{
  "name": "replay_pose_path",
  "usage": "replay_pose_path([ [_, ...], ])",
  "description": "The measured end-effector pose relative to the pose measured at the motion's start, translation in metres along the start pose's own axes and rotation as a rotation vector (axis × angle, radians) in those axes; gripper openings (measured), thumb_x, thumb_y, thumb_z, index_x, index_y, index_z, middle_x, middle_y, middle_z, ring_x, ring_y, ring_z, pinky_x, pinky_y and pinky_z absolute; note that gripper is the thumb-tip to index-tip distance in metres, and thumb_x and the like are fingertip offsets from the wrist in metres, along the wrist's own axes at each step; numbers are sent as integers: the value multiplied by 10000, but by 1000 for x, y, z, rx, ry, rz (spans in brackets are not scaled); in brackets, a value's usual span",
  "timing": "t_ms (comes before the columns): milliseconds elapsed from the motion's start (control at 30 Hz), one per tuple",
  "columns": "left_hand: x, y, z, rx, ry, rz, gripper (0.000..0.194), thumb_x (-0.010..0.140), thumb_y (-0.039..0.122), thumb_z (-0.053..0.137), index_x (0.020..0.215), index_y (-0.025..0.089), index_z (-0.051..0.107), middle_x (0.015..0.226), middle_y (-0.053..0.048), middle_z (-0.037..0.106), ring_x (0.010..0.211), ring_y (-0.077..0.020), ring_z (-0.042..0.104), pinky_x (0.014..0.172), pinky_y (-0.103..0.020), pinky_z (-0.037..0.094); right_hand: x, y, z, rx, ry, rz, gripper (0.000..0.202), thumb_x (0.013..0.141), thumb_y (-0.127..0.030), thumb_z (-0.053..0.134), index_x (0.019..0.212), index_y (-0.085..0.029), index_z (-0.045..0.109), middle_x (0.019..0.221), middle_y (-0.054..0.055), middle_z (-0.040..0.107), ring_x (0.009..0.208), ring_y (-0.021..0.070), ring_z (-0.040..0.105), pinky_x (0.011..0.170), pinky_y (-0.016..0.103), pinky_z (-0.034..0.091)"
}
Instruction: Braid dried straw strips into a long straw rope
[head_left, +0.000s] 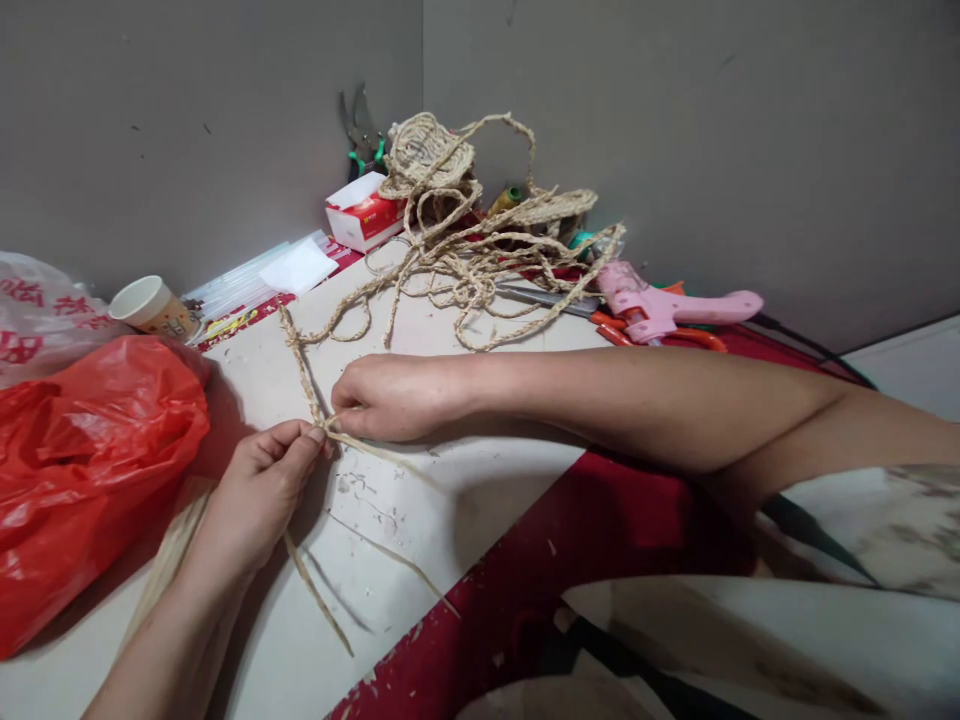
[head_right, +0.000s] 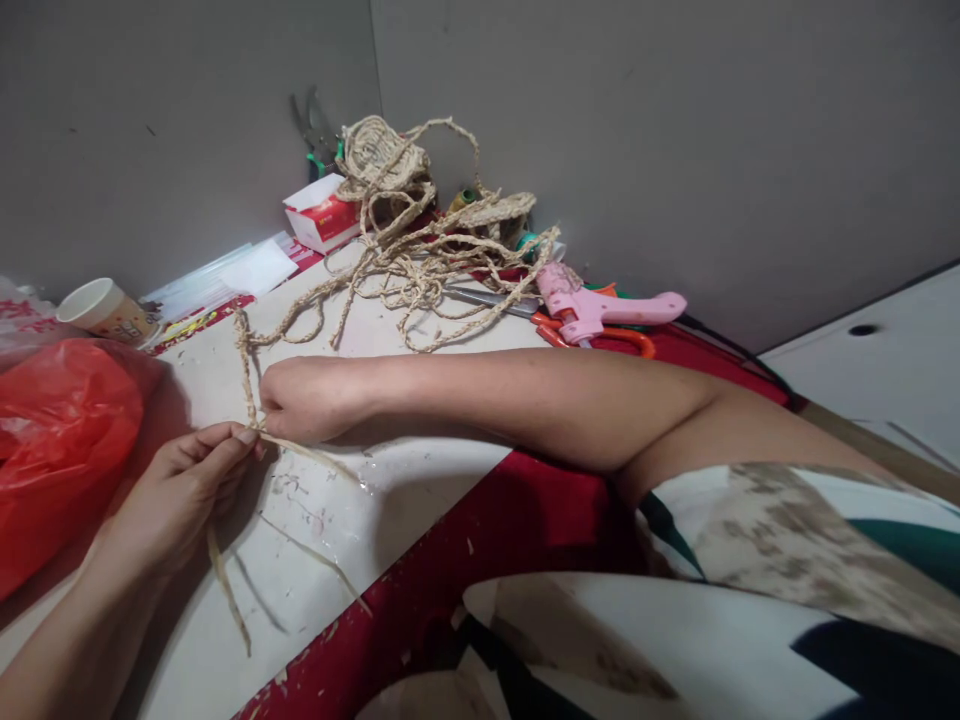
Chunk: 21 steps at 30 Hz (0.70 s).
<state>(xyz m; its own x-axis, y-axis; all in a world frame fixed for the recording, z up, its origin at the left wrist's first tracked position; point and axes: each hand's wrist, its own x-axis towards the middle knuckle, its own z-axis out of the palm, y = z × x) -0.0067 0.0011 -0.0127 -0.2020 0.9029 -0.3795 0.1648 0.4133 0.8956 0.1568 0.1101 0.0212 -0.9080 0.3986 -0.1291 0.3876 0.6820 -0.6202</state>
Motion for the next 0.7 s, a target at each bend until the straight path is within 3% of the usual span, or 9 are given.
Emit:
replay_pose_path([
  [167,-3,2,4,-70,22,44,259,741,391,689,659,166,591,493,61,386,418,-60,258,405,-198,185,-8,-12,4,148,-58,4,184,805,-181,456,686,-111,577,563,-1,497,537,77,393,516,218,305],
  [300,-7,7,12,-186,38,-12,299,758,362,672,586,167,525,458,87,272,402,-45,181,383,-181,138,-12,-20,15,149,-76,58,192,793,-209,449,734,-116,606,592,34,584,537,102,470,526,230,337],
  [400,-9,10,17,-289,37,-41,360,761,348,665,537,176,441,459,92,238,405,-42,153,374,-173,131,-12,-23,22,0,-51,82,254,813,-252,445,829,-118,660,728,98,672,625,158,553,554,262,358],
  [533,-10,12,20,-265,20,-19,349,724,335,714,548,168,463,447,92,263,402,-34,175,374,-158,145,-16,-28,25,-195,-75,-26,306,851,-259,423,876,-118,693,823,138,694,670,181,562,569,285,347],
  [700,-12,14,18,-266,-8,-22,290,656,282,767,587,160,513,445,96,275,401,-26,184,380,-150,162,-28,-34,3,-148,-198,-169,285,878,-252,460,727,-111,658,657,45,616,523,90,395,522,254,281],
])
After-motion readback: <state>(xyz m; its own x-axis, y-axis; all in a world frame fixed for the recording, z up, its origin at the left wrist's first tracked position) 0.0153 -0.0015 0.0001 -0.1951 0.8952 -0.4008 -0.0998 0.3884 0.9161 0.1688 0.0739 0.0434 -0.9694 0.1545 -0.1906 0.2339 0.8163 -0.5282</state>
